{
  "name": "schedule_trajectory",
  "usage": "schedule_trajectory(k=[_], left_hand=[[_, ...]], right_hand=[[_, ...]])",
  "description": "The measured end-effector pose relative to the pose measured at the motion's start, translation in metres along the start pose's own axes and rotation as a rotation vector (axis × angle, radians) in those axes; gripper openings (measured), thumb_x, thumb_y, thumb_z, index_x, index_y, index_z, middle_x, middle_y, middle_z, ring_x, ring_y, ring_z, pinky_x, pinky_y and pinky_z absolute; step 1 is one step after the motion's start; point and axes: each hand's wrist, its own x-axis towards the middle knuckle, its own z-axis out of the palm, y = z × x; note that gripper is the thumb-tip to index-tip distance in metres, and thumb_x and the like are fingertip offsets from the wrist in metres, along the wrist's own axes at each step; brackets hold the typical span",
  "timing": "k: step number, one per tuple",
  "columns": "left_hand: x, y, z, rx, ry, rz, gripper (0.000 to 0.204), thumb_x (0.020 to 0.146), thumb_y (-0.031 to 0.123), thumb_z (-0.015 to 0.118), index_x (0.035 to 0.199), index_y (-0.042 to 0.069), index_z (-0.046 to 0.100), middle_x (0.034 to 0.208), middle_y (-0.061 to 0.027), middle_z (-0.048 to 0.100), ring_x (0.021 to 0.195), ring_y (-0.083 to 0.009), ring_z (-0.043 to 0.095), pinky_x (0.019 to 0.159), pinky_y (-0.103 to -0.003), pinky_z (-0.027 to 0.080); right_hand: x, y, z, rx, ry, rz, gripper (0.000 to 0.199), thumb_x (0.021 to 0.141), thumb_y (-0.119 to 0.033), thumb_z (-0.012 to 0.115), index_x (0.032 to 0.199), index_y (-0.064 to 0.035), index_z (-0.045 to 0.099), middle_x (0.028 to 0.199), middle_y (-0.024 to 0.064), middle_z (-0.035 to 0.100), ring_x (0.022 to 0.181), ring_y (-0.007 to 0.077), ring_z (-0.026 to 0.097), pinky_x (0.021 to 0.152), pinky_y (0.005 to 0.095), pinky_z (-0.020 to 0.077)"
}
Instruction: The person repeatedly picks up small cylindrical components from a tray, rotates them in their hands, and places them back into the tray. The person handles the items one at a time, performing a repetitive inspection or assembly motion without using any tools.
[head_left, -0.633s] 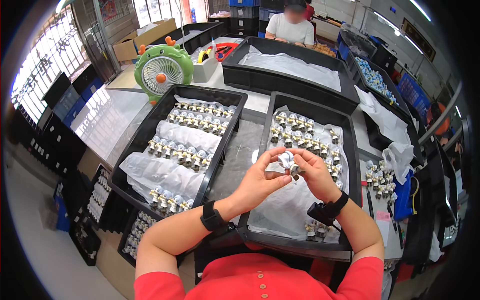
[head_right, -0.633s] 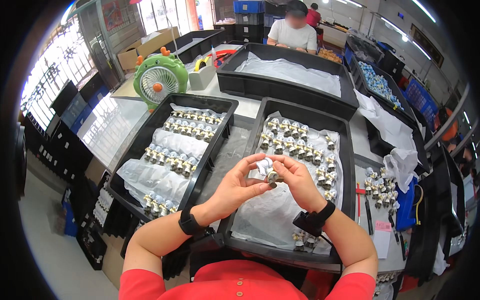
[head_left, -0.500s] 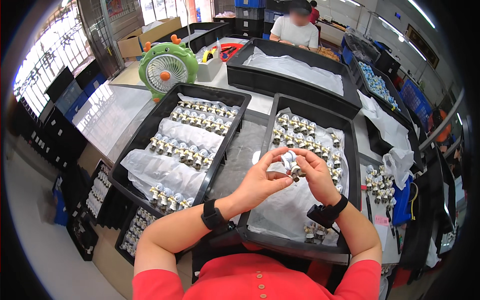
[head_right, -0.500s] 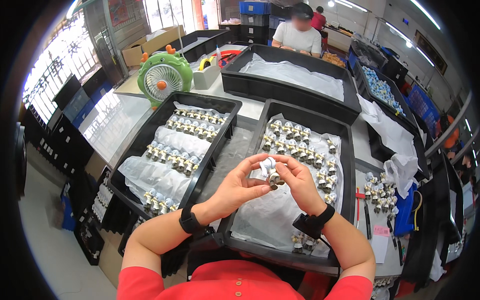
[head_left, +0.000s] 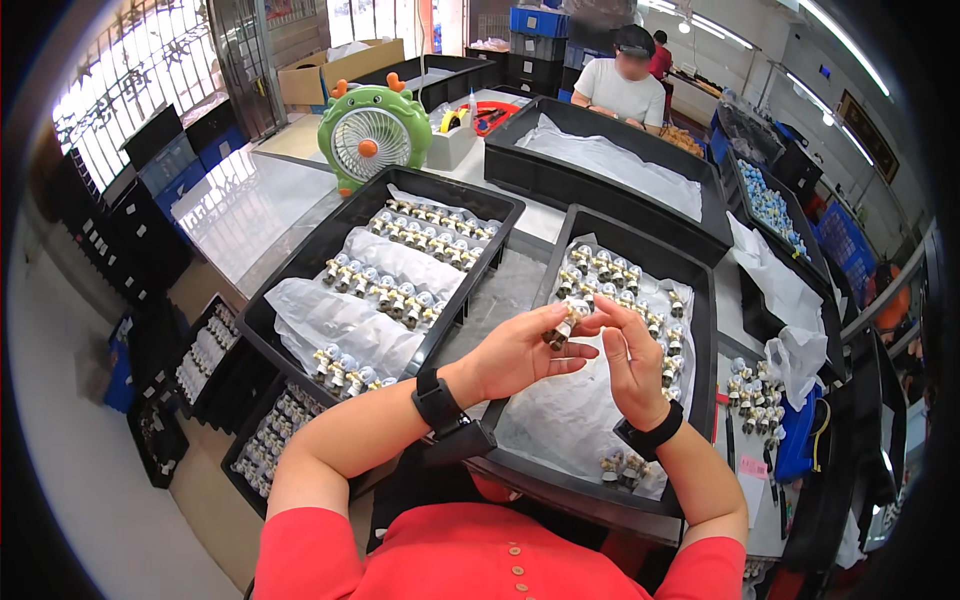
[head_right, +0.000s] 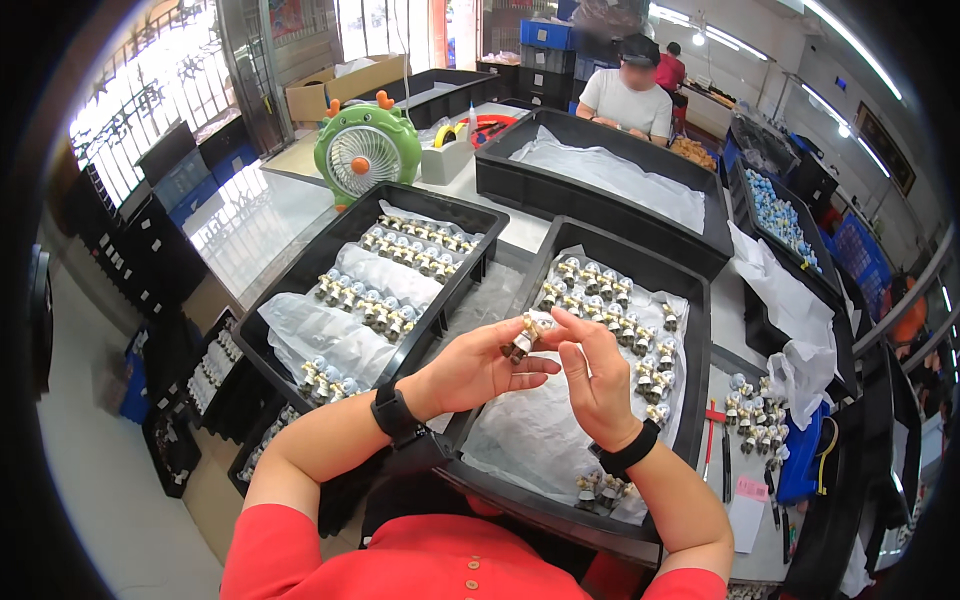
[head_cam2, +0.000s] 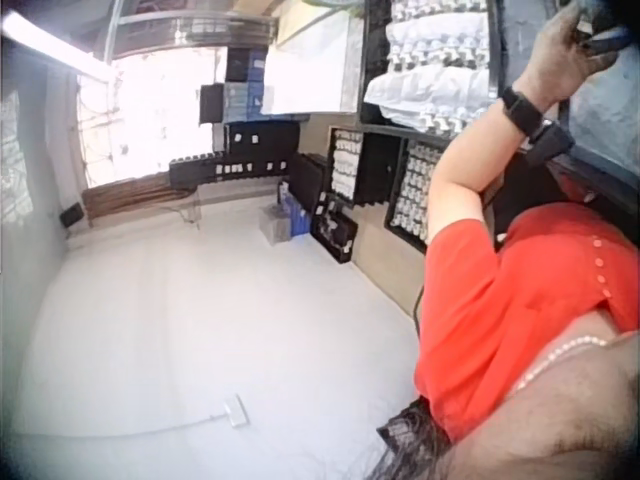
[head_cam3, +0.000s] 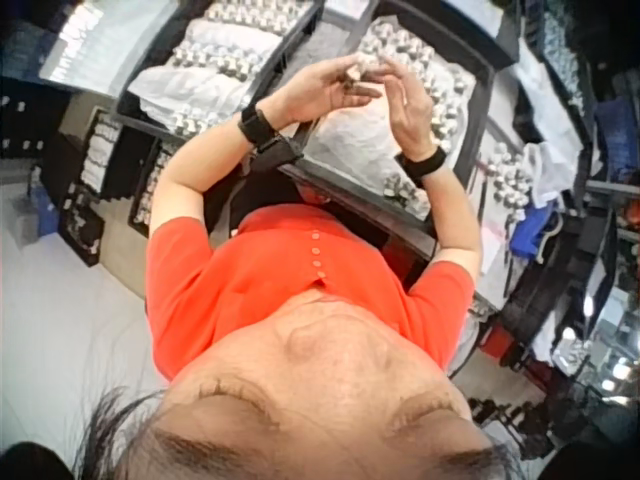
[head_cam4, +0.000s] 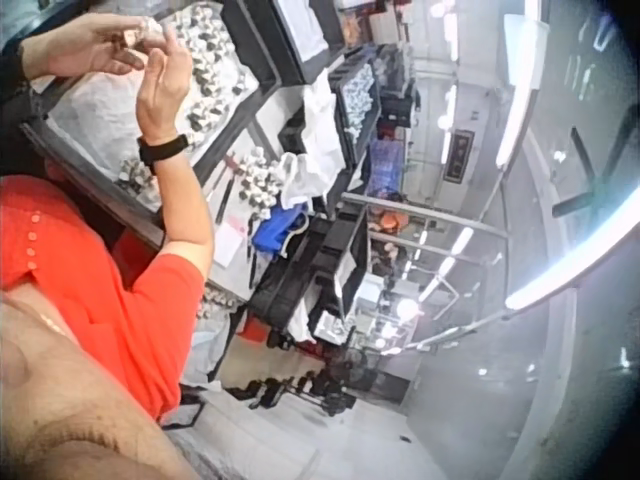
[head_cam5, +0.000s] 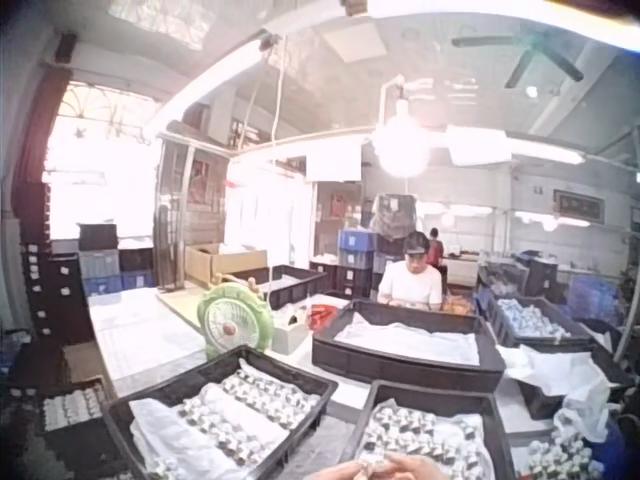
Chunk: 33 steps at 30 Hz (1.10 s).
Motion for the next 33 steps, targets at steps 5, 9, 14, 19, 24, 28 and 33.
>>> schedule_trajectory(k=[5, 9, 14, 19, 24, 28, 33], left_hand=[[0.0, 0.006, 0.001, 0.317, 0.112, -0.058, 0.031, 0.092, 0.03, 0.062, 0.114, 0.01, 0.054, 0.097, 0.0005, 0.061, 0.084, -0.0093, 0.059, 0.07, -0.022, 0.046], [-0.015, 0.038, -0.001, 0.649, 0.176, -0.039, 0.03, 0.086, 0.028, 0.069, 0.105, 0.008, 0.057, 0.091, -0.0006, 0.061, 0.078, -0.0076, 0.058, 0.067, -0.021, 0.046], [-0.086, 0.128, -0.042, 1.229, 0.471, -0.046, 0.041, 0.083, 0.024, 0.071, 0.117, 0.002, 0.061, 0.087, -0.0011, 0.061, 0.077, -0.0058, 0.052, 0.066, -0.021, 0.041], [-0.149, 0.174, -0.113, 1.536, 0.744, -0.555, 0.036, 0.08, 0.022, 0.073, 0.105, -0.001, 0.061, 0.089, -0.0046, 0.064, 0.078, -0.0122, 0.058, 0.072, -0.026, 0.047], [-0.178, 0.181, -0.165, 1.336, 0.662, -0.849, 0.035, 0.08, 0.013, 0.071, 0.108, -0.004, 0.057, 0.09, -0.0064, 0.062, 0.076, -0.013, 0.06, 0.067, -0.027, 0.052], [-0.177, 0.185, -0.182, 1.244, 0.636, -0.928, 0.035, 0.081, 0.007, 0.07, 0.112, 0.0, 0.057, 0.088, -0.0071, 0.061, 0.075, -0.015, 0.061, 0.065, -0.028, 0.054], [-0.179, 0.188, -0.19, 1.245, 0.655, -0.922, 0.038, 0.08, 0.01, 0.072, 0.116, 0.008, 0.059, 0.085, -0.0082, 0.063, 0.072, -0.0166, 0.059, 0.066, -0.032, 0.053]], right_hand=[[-0.001, -0.004, 0.005, 0.061, -0.124, 0.035, 0.036, 0.091, -0.001, 0.053, 0.127, -0.0033, 0.053, 0.098, 0.0111, 0.065, 0.093, 0.0212, 0.062, 0.084, 0.0311, 0.0462], [-0.002, -0.012, -0.003, 0.042, -0.114, 0.047, 0.036, 0.091, -0.008, 0.055, 0.127, -0.0017, 0.052, 0.1, 0.0105, 0.067, 0.093, 0.0163, 0.062, 0.086, 0.0293, 0.0455], [0.0, -0.012, -0.003, 0.026, -0.112, 0.043, 0.034, 0.091, -0.011, 0.058, 0.124, -0.0026, 0.055, 0.101, 0.0098, 0.067, 0.091, 0.0162, 0.061, 0.084, 0.0289, 0.0451], [0.002, -0.015, 0.0, 0.03, -0.13, 0.038, 0.029, 0.088, -0.007, 0.06, 0.116, -0.0026, 0.061, 0.095, 0.0102, 0.069, 0.087, 0.0186, 0.063, 0.082, 0.03, 0.0467], [0.002, -0.009, -0.001, -0.009, -0.225, 0.057, 0.023, 0.089, -0.007, 0.059, 0.111, -0.0013, 0.063, 0.093, 0.0095, 0.069, 0.087, 0.0174, 0.064, 0.081, 0.0291, 0.0471], [0.001, -0.008, 0.002, 0.005, -0.303, 0.067, 0.021, 0.088, -0.007, 0.059, 0.107, -0.0006, 0.065, 0.091, 0.0095, 0.069, 0.086, 0.0174, 0.064, 0.08, 0.0286, 0.0476], [0.002, -0.008, 0.003, -0.015, -0.323, 0.058, 0.021, 0.088, -0.006, 0.06, 0.107, -0.0003, 0.065, 0.089, 0.0102, 0.069, 0.085, 0.0182, 0.065, 0.078, 0.0285, 0.0487]])
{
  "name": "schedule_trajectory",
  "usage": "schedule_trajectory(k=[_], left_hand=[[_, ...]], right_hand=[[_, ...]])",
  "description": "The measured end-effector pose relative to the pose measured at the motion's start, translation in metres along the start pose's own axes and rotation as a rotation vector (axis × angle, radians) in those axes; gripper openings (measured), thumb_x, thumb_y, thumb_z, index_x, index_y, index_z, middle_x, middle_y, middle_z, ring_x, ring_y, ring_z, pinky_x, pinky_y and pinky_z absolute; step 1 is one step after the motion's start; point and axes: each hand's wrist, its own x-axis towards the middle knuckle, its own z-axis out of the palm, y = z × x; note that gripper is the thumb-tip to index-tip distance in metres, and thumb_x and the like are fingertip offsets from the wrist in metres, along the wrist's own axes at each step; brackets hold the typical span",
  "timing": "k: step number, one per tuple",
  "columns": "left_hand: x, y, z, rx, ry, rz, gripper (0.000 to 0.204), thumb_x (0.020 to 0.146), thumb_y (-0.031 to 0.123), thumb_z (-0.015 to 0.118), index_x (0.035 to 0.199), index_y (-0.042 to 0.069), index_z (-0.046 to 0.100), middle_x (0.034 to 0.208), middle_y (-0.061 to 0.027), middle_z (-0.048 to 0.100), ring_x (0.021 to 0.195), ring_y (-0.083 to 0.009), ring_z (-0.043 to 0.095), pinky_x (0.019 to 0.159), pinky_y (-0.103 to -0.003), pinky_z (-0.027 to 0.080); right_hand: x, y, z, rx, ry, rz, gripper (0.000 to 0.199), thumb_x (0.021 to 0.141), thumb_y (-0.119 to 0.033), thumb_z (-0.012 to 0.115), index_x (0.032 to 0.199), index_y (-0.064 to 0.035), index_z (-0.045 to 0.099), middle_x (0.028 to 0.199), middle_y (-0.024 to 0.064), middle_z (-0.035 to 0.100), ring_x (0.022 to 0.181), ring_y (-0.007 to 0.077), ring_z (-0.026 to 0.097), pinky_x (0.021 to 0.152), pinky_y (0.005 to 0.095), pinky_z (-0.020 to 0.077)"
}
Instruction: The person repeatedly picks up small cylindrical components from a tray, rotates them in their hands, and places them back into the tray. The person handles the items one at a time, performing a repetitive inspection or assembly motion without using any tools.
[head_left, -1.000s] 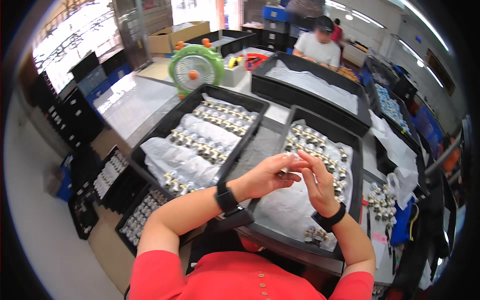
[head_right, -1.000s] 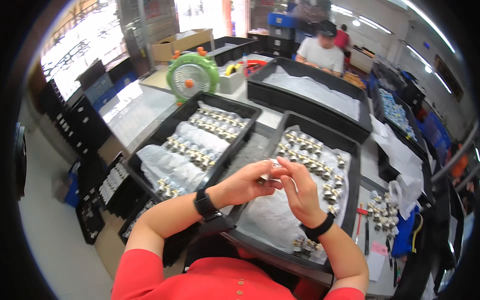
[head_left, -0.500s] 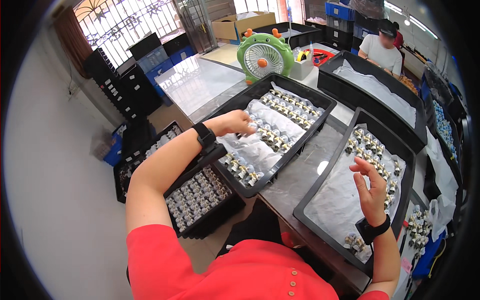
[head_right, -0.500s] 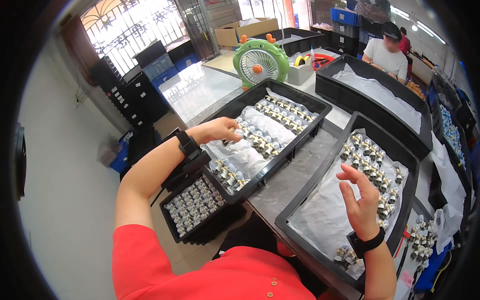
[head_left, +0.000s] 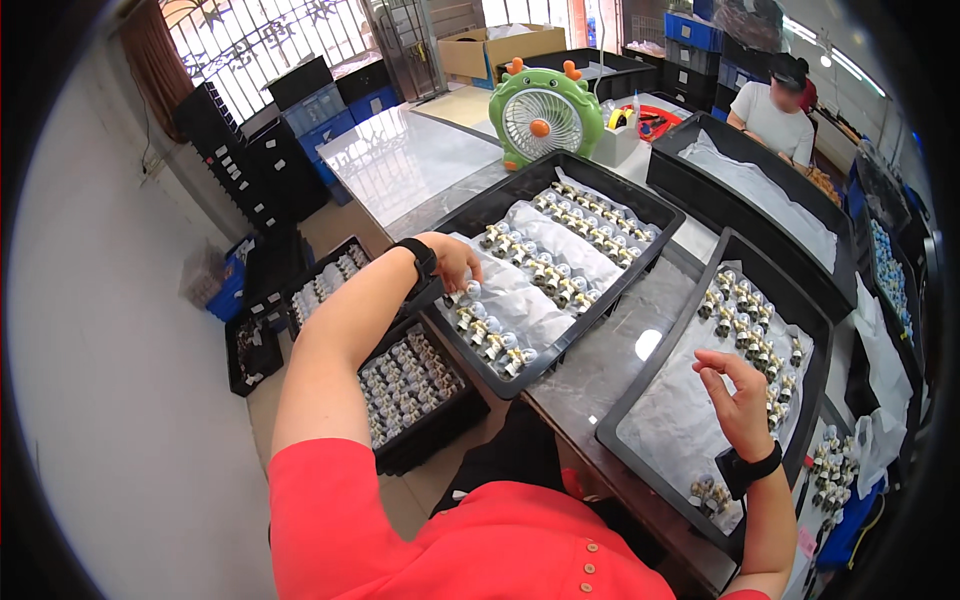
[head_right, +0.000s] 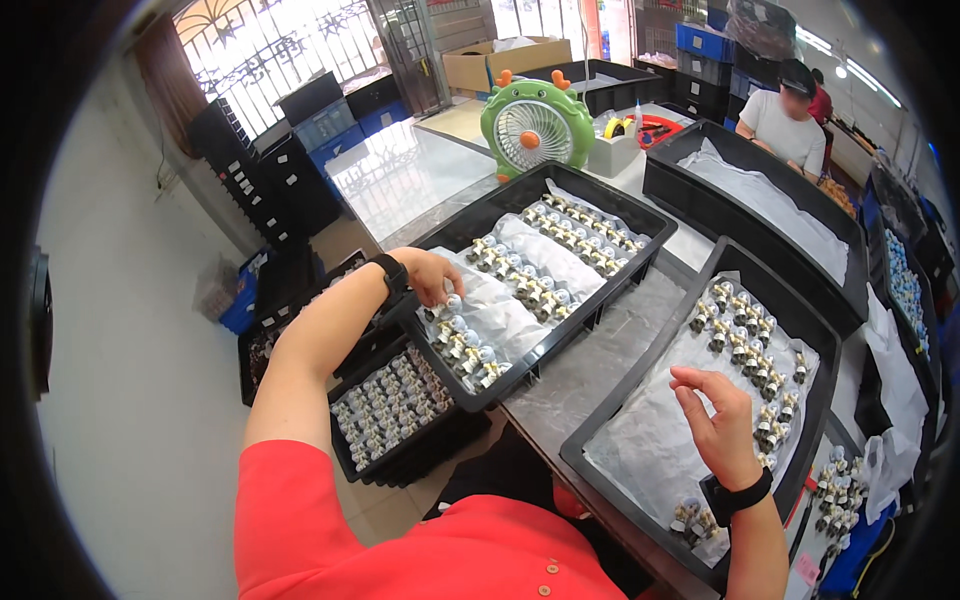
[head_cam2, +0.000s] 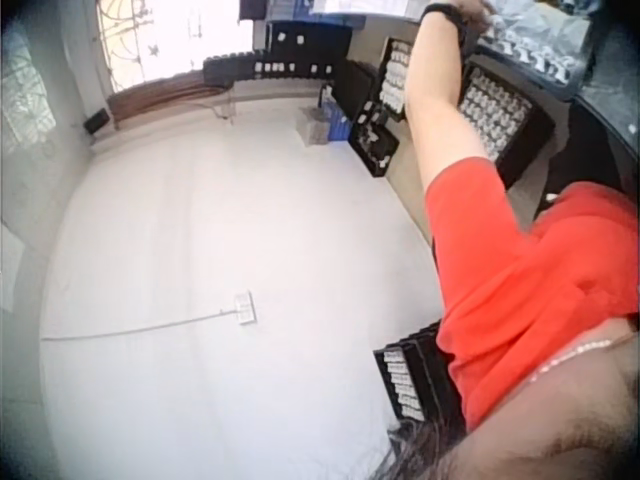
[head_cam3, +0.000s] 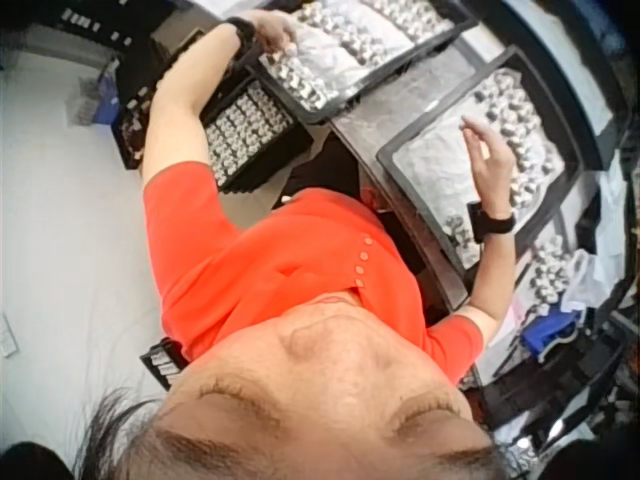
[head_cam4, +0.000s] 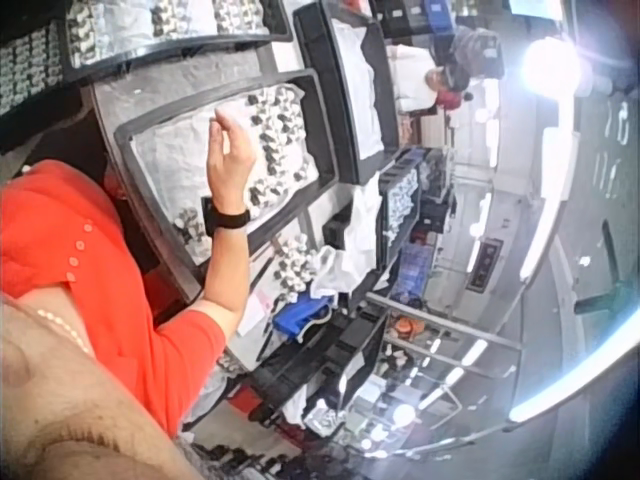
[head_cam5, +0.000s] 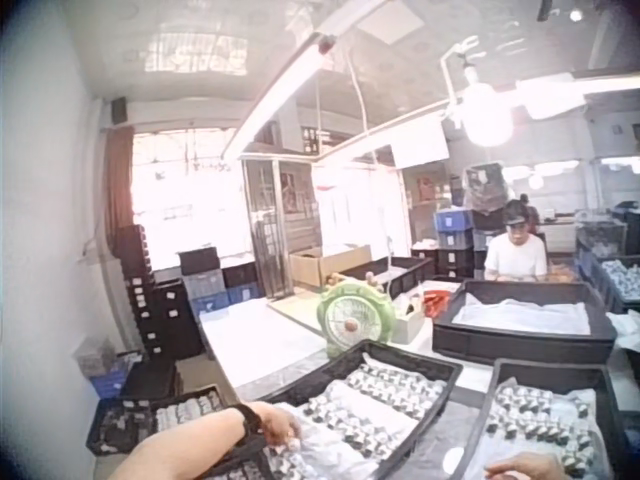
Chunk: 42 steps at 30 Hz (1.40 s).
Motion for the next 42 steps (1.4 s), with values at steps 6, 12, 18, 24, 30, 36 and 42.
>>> schedule_trajectory(k=[6, 12, 18, 24, 30, 36, 42], left_hand=[[-0.023, 0.025, 0.018, 0.102, 0.066, -0.009, 0.039, 0.077, 0.018, 0.073, 0.114, 0.01, 0.06, 0.084, -0.0057, 0.064, 0.072, -0.018, 0.059, 0.063, -0.033, 0.05], [-0.022, 0.025, 0.022, 0.49, 0.204, -0.004, 0.043, 0.064, 0.02, 0.08, 0.101, 0.009, 0.061, 0.077, -0.0079, 0.065, 0.071, -0.0188, 0.061, 0.06, -0.033, 0.049], [-0.01, 0.022, 0.02, 0.574, 0.209, -0.071, 0.039, 0.065, 0.021, 0.083, 0.088, 0.002, 0.058, 0.075, -0.0094, 0.066, 0.064, -0.0191, 0.065, 0.056, -0.032, 0.052], [-0.018, 0.018, 0.021, 0.5, 0.142, 0.0, 0.032, 0.069, 0.015, 0.08, 0.086, 0.001, 0.057, 0.074, -0.0096, 0.067, 0.069, -0.0173, 0.068, 0.056, -0.031, 0.053], [-0.03, 0.024, 0.017, 0.762, 0.164, -0.008, 0.028, 0.069, 0.018, 0.076, 0.088, 0.001, 0.064, 0.076, -0.0112, 0.068, 0.072, -0.0204, 0.068, 0.063, -0.034, 0.052], [-0.056, 0.071, 0.026, 0.459, 0.495, 0.448, 0.032, 0.074, 0.016, 0.073, 0.101, 0.001, 0.064, 0.087, -0.0113, 0.068, 0.079, -0.0195, 0.065, 0.072, -0.032, 0.051], [-0.107, 0.186, 0.12, 0.042, 0.242, 1.043, 0.027, 0.084, 0.008, 0.066, 0.109, 0.0, 0.06, 0.097, -0.0073, 0.066, 0.091, -0.014, 0.063, 0.08, -0.028, 0.05]], right_hand=[[0.0, 0.0, 0.0, 0.002, -0.007, 0.012, 0.02, 0.087, -0.006, 0.061, 0.106, 0.0002, 0.065, 0.089, 0.0105, 0.069, 0.084, 0.0183, 0.066, 0.078, 0.0285, 0.0488], [0.0, 0.002, -0.001, -0.008, -0.02, 0.014, 0.02, 0.086, -0.006, 0.062, 0.105, -0.0001, 0.066, 0.09, 0.0104, 0.07, 0.084, 0.0184, 0.066, 0.078, 0.0288, 0.0487], [0.001, 0.001, 0.0, 0.001, 0.008, 0.009, 0.018, 0.084, -0.003, 0.063, 0.101, -0.001, 0.067, 0.088, 0.0114, 0.069, 0.083, 0.0213, 0.066, 0.075, 0.0292, 0.0493], [-0.001, 0.006, -0.001, -0.004, 0.019, 0.013, 0.017, 0.084, -0.004, 0.064, 0.1, -0.0003, 0.067, 0.088, 0.0119, 0.069, 0.082, 0.0215, 0.066, 0.075, 0.0292, 0.0495], [0.0, 0.013, -0.008, -0.021, 0.075, 0.036, 0.017, 0.084, -0.006, 0.065, 0.1, 0.0009, 0.067, 0.09, 0.0132, 0.069, 0.083, 0.0206, 0.066, 0.076, 0.0289, 0.0497], [0.01, 0.006, -0.027, -0.076, 0.211, 0.075, 0.017, 0.087, -0.009, 0.062, 0.101, -0.0002, 0.067, 0.089, 0.012, 0.07, 0.081, 0.0196, 0.068, 0.073, 0.0274, 0.0509], [-0.003, 0.036, -0.061, -0.291, -0.097, 0.325, 0.022, 0.083, -0.013, 0.063, 0.099, 0.0011, 0.066, 0.085, 0.0138, 0.069, 0.076, 0.024, 0.066, 0.07, 0.0306, 0.0504]])
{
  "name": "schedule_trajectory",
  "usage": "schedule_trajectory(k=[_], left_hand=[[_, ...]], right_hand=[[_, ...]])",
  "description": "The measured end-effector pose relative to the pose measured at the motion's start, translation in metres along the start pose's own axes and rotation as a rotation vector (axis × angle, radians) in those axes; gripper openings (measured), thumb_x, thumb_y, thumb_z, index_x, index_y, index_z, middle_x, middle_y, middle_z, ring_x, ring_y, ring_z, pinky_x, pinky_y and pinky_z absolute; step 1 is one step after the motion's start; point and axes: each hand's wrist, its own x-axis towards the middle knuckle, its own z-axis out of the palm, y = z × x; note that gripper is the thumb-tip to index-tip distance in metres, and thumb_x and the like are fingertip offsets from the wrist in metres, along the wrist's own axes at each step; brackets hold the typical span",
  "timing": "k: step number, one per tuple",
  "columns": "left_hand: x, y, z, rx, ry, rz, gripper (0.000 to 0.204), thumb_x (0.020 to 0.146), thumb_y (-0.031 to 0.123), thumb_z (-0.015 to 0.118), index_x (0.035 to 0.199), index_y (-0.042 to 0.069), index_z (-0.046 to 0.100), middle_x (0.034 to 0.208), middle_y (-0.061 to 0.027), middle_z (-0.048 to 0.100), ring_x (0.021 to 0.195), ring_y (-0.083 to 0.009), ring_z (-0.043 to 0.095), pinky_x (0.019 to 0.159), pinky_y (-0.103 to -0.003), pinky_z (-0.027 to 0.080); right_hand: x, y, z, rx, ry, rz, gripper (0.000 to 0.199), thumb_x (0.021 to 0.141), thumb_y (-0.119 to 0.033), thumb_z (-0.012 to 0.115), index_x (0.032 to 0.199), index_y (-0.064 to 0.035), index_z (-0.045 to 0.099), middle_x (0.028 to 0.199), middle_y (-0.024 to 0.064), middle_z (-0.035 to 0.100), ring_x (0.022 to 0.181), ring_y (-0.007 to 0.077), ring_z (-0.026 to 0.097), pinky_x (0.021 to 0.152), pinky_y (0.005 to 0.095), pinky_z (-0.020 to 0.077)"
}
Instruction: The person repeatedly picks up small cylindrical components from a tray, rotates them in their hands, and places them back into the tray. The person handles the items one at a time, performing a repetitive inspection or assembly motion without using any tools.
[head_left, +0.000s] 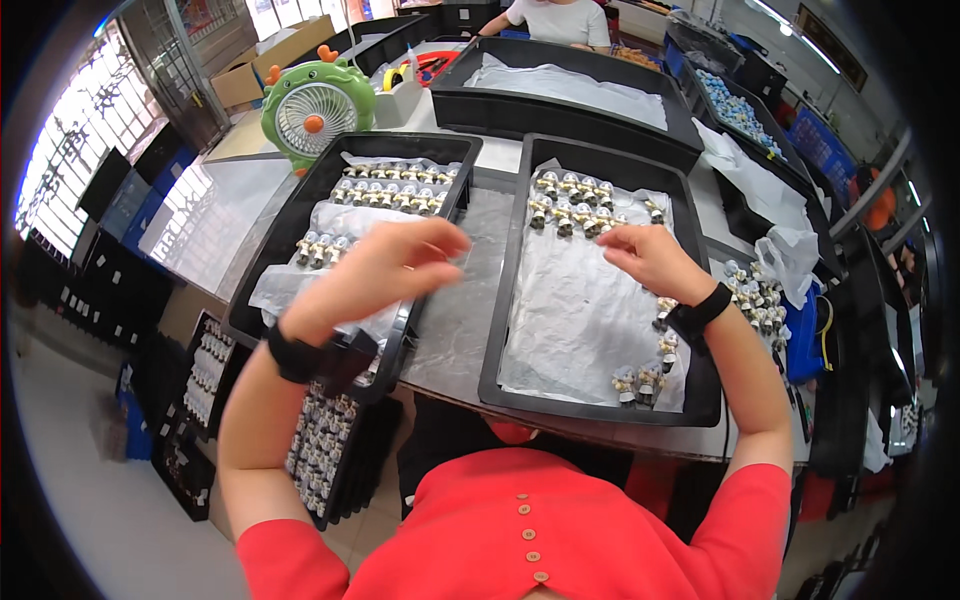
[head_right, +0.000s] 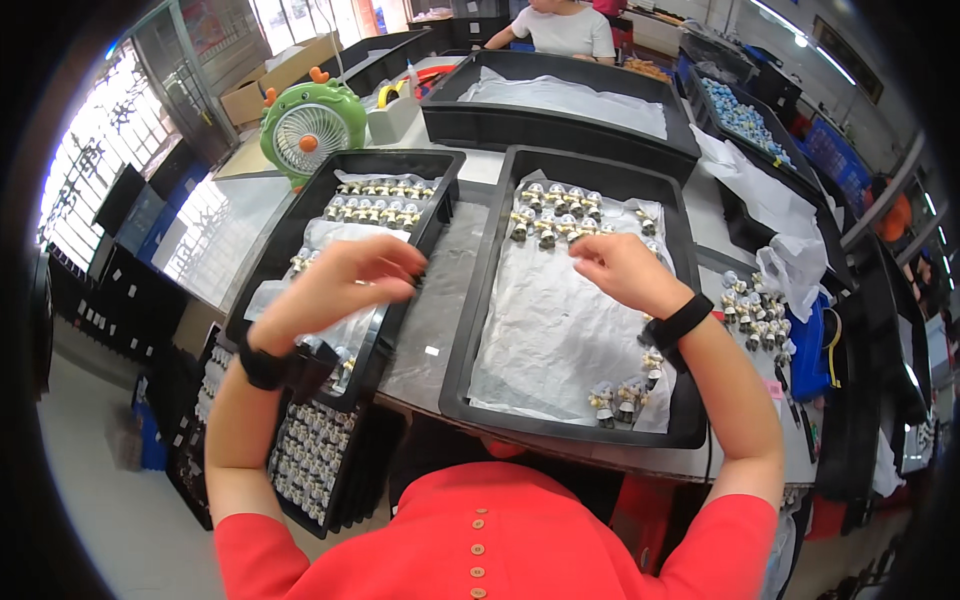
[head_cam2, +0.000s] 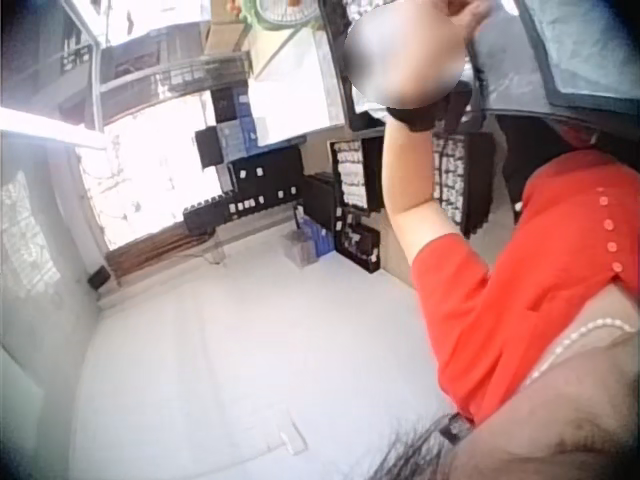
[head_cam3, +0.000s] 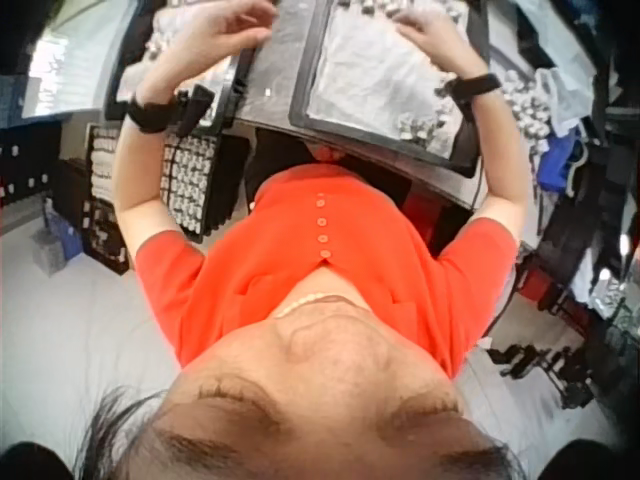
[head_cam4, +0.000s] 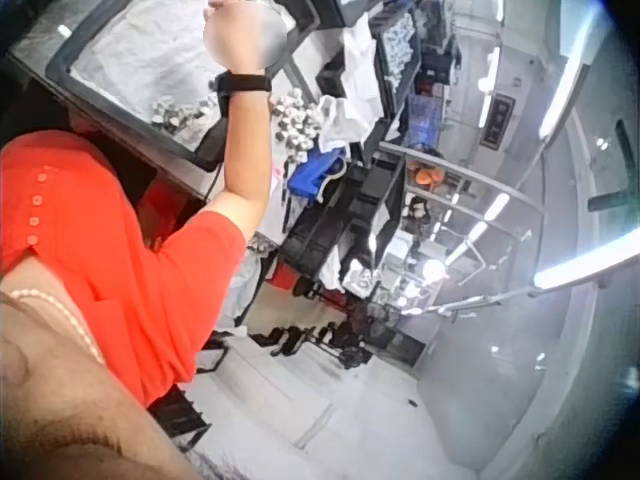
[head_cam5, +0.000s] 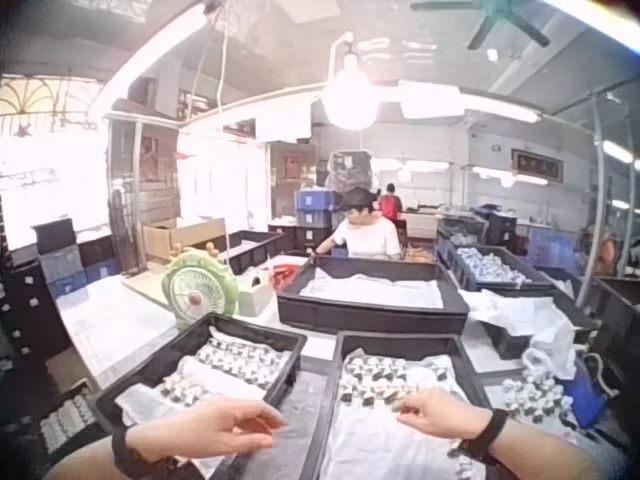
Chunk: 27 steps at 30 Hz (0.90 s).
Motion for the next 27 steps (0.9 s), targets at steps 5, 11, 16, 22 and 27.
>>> schedule_trajectory(k=[5, 11, 16, 22, 27], left_hand=[[0.033, 0.031, 0.072, -0.016, -0.232, 0.354, 0.028, 0.084, 0.014, 0.068, 0.109, 0.003, 0.061, 0.099, -0.0087, 0.067, 0.088, -0.0185, 0.065, 0.077, -0.032, 0.051], [0.051, -0.009, 0.106, -0.304, -0.273, 0.194, 0.024, 0.087, 0.014, 0.065, 0.106, 0.002, 0.062, 0.097, -0.0075, 0.068, 0.088, -0.0138, 0.065, 0.079, -0.028, 0.051], [0.056, -0.024, 0.109, -0.452, -0.067, 0.137, 0.02, 0.082, 0.013, 0.067, 0.098, 0.0, 0.065, 0.087, -0.0123, 0.068, 0.081, -0.0176, 0.066, 0.074, -0.03, 0.052], [0.057, -0.023, 0.106, -0.434, -0.092, 0.078, 0.023, 0.087, 0.015, 0.065, 0.105, 0.001, 0.063, 0.096, -0.0081, 0.068, 0.089, -0.014, 0.064, 0.08, -0.028, 0.05], [0.056, -0.026, 0.107, -0.427, -0.09, 0.062, 0.024, 0.087, 0.015, 0.065, 0.106, 0.002, 0.063, 0.097, -0.0078, 0.068, 0.088, -0.014, 0.063, 0.08, -0.028, 0.05]], right_hand=[[-0.022, 0.068, -0.007, -0.478, -0.18, 0.099, 0.032, 0.071, -0.019, 0.07, 0.097, 0.0003, 0.065, 0.093, 0.0189, 0.067, 0.092, 0.0349, 0.063, 0.082, 0.0393, 0.0497], [-0.011, 0.082, 0.013, -0.508, -0.265, 0.268, 0.061, 0.065, -0.021, 0.076, 0.118, -0.0003, 0.052, 0.103, 0.0257, 0.057, 0.101, 0.0411, 0.057, 0.09, 0.0427, 0.046], [0.001, 0.091, 0.022, -0.661, -0.264, 0.394, 0.054, 0.062, -0.009, 0.074, 0.108, 0.0026, 0.049, 0.11, 0.0311, 0.048, 0.097, 0.046, 0.058, 0.085, 0.0459, 0.0508], [0.0, 0.094, 0.026, -0.68, -0.226, 0.404, 0.042, 0.068, 0.004, 0.06, 0.108, 0.0049, 0.047, 0.112, 0.0295, 0.042, 0.093, 0.0483, 0.057, 0.081, 0.048, 0.0504], [0.001, 0.086, 0.024, -0.629, -0.17, 0.41, 0.048, 0.062, -0.001, 0.068, 0.105, 0.0063, 0.048, 0.11, 0.0274, 0.043, 0.092, 0.0456, 0.058, 0.081, 0.045, 0.0511]])
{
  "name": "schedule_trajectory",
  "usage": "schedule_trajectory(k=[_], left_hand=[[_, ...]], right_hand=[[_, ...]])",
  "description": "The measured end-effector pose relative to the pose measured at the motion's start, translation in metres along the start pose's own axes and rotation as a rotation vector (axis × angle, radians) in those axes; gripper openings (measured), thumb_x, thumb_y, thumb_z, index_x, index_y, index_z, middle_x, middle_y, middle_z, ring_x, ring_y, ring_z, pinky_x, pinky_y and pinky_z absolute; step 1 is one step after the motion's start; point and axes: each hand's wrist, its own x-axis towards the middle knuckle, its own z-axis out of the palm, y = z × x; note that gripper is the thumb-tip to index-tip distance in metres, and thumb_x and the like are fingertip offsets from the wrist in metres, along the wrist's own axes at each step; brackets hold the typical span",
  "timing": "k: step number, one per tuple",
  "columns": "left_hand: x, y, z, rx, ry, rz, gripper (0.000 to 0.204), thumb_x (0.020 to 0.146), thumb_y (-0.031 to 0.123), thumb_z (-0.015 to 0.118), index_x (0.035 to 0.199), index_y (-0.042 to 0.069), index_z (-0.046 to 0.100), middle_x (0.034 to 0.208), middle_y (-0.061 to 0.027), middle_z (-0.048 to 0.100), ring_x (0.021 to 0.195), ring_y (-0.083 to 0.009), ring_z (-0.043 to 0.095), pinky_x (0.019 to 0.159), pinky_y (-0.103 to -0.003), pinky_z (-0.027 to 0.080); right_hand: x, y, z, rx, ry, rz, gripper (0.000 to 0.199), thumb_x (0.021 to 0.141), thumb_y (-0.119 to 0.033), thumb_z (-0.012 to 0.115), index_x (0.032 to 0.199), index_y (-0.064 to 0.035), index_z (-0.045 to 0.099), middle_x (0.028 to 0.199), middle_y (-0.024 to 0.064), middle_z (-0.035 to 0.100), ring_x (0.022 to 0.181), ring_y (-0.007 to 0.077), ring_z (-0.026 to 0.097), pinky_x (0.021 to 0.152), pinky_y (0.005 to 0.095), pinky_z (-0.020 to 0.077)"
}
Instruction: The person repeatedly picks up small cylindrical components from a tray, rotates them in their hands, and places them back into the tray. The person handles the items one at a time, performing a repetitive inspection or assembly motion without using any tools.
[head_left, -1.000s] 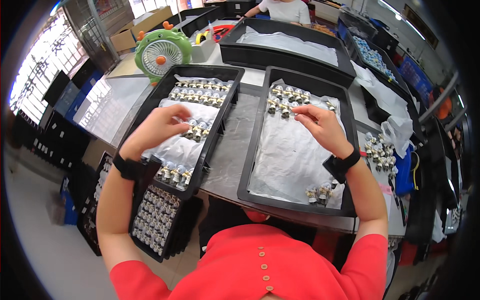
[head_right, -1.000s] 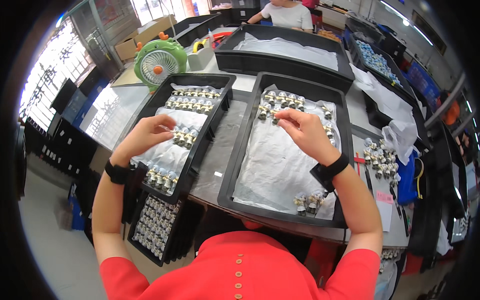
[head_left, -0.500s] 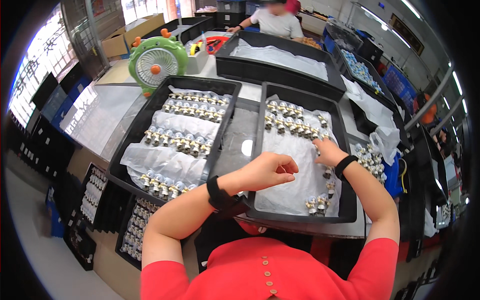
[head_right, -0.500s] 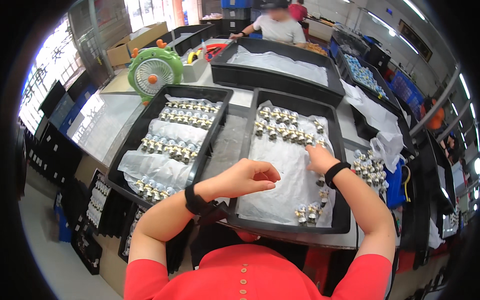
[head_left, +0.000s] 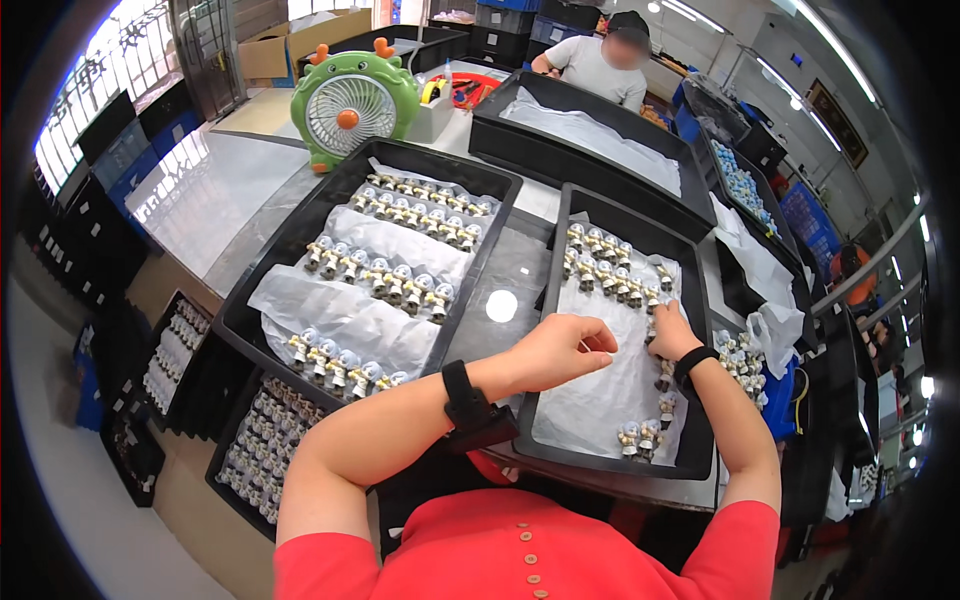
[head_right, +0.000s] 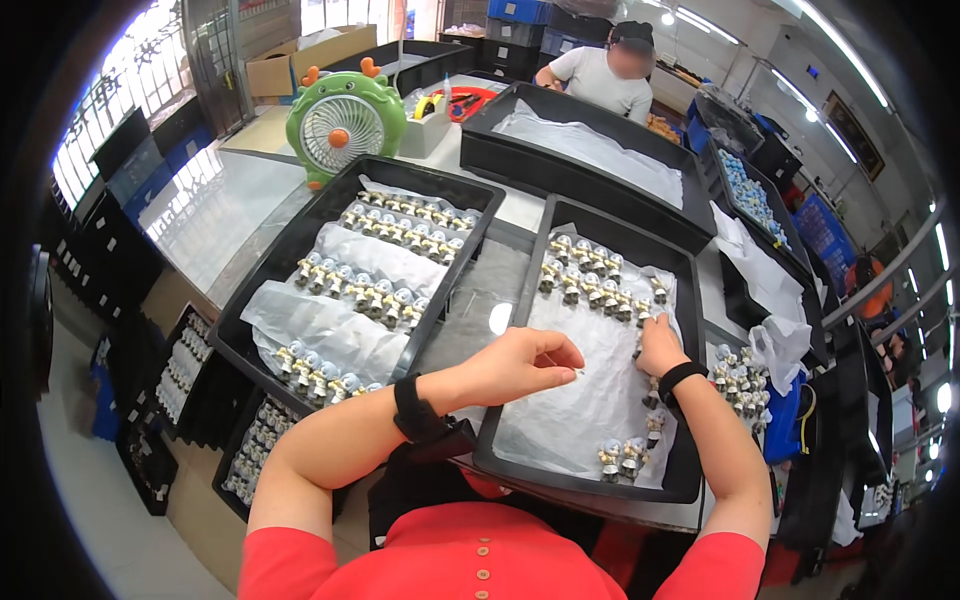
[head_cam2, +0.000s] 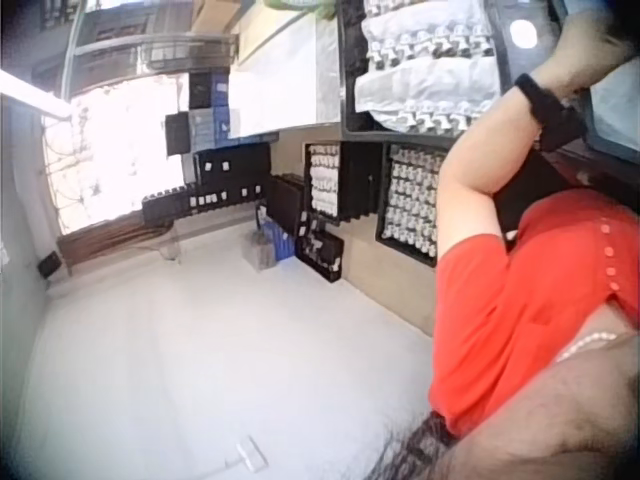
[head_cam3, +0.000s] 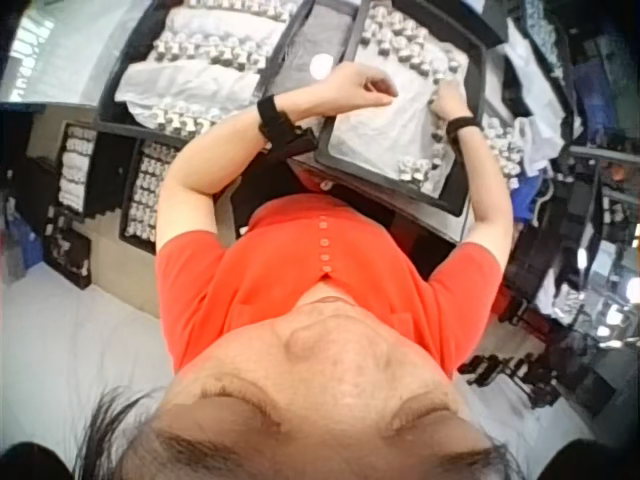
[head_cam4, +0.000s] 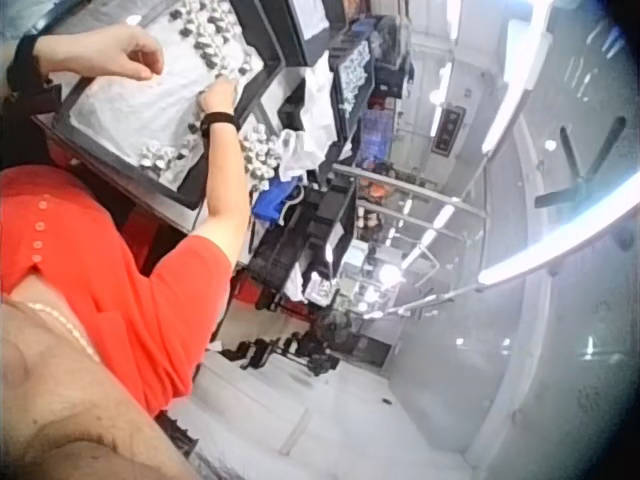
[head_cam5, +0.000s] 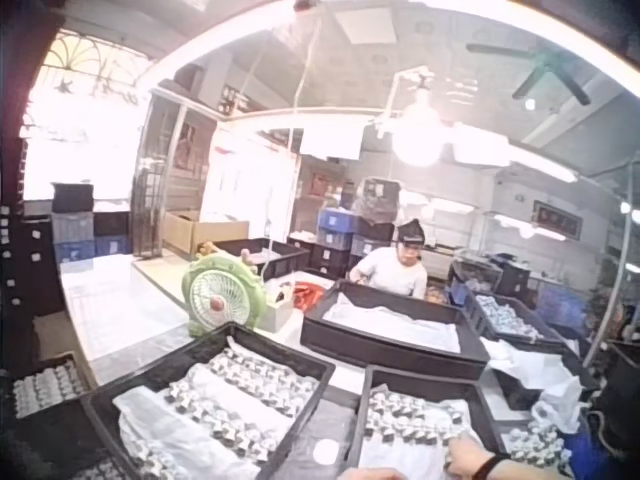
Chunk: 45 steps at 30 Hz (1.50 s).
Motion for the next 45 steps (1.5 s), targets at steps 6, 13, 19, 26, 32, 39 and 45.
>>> schedule_trajectory(k=[6, 13, 19, 26, 32, 39, 45], left_hand=[[0.003, 0.001, -0.004, -0.032, 0.011, -0.06, 0.024, 0.087, 0.015, 0.064, 0.107, 0.001, 0.063, 0.096, -0.0072, 0.067, 0.089, -0.0133, 0.062, 0.079, -0.028, 0.05], [0.005, -0.004, -0.002, -0.061, 0.021, -0.033, 0.029, 0.087, 0.015, 0.064, 0.113, 0.003, 0.06, 0.101, -0.0083, 0.065, 0.088, -0.0132, 0.062, 0.078, -0.027, 0.05], [0.003, -0.008, 0.003, -0.216, 0.213, -0.007, 0.068, 0.086, 0.012, 0.064, 0.143, 0.008, 0.028, 0.13, -0.021, 0.048, 0.098, -0.0224, 0.063, 0.082, -0.032, 0.051], [0.011, -0.01, 0.0, -0.575, 0.183, 0.054, 0.072, 0.087, 0.006, 0.064, 0.147, 0.009, 0.023, 0.136, -0.0209, 0.039, 0.11, -0.02, 0.057, 0.091, -0.031, 0.048], [0.007, -0.006, 0.001, -0.582, 0.151, 0.008, 0.071, 0.086, 0.0, 0.062, 0.146, 0.011, 0.026, 0.137, -0.0183, 0.038, 0.111, -0.0196, 0.056, 0.092, -0.031, 0.048], [0.006, -0.002, 0.0, -0.602, 0.119, 0.021, 0.069, 0.086, -0.005, 0.058, 0.146, 0.011, 0.028, 0.136, -0.0149, 0.039, 0.114, -0.0198, 0.055, 0.094, -0.031, 0.047], [0.007, -0.004, -0.004, -0.713, 0.075, -0.024, 0.068, 0.085, -0.002, 0.057, 0.145, 0.009, 0.028, 0.134, -0.0122, 0.045, 0.116, -0.0234, 0.055, 0.098, -0.035, 0.045]], right_hand=[[0.008, 0.011, 0.014, -0.016, 0.006, 0.024, 0.055, 0.059, -0.006, 0.072, 0.108, 0.0042, 0.049, 0.111, 0.0272, 0.047, 0.095, 0.044, 0.058, 0.083, 0.0443, 0.0507], [-0.003, 0.0, -0.012, 0.206, 0.07, -0.096, 0.075, 0.058, -0.014, 0.077, 0.126, -0.0073, 0.046, 0.115, 0.019, 0.053, 0.097, 0.0326, 0.058, 0.084, 0.038, 0.0482], [-0.044, -0.092, -0.065, 0.859, 0.338, -0.441, 0.09, 0.064, -0.01, 0.079, 0.142, -0.015, 0.035, 0.124, 0.0083, 0.053, 0.096, 0.0177, 0.057, 0.085, 0.0315, 0.0451], [-0.053, -0.112, -0.052, 0.878, 0.513, -0.532, 0.083, 0.065, -0.014, 0.082, 0.136, -0.0111, 0.04, 0.124, 0.0061, 0.054, 0.107, 0.0195, 0.053, 0.089, 0.0353, 0.0425], [-0.052, -0.109, -0.043, 0.895, 0.523, -0.569, 0.068, 0.065, -0.011, 0.081, 0.124, -0.0106, 0.047, 0.126, 0.0091, 0.053, 0.111, 0.0236, 0.052, 0.091, 0.0365, 0.0423], [-0.053, -0.11, -0.041, 0.852, 0.608, -0.588, 0.072, 0.063, -0.008, 0.081, 0.125, -0.0075, 0.045, 0.123, 0.0103, 0.052, 0.114, 0.0278, 0.049, 0.097, 0.0375, 0.0403], [-0.053, -0.111, -0.039, 0.893, 0.648, -0.613, 0.077, 0.062, -0.009, 0.082, 0.127, -0.0066, 0.042, 0.122, 0.0097, 0.052, 0.114, 0.0277, 0.049, 0.098, 0.0382, 0.0393]])
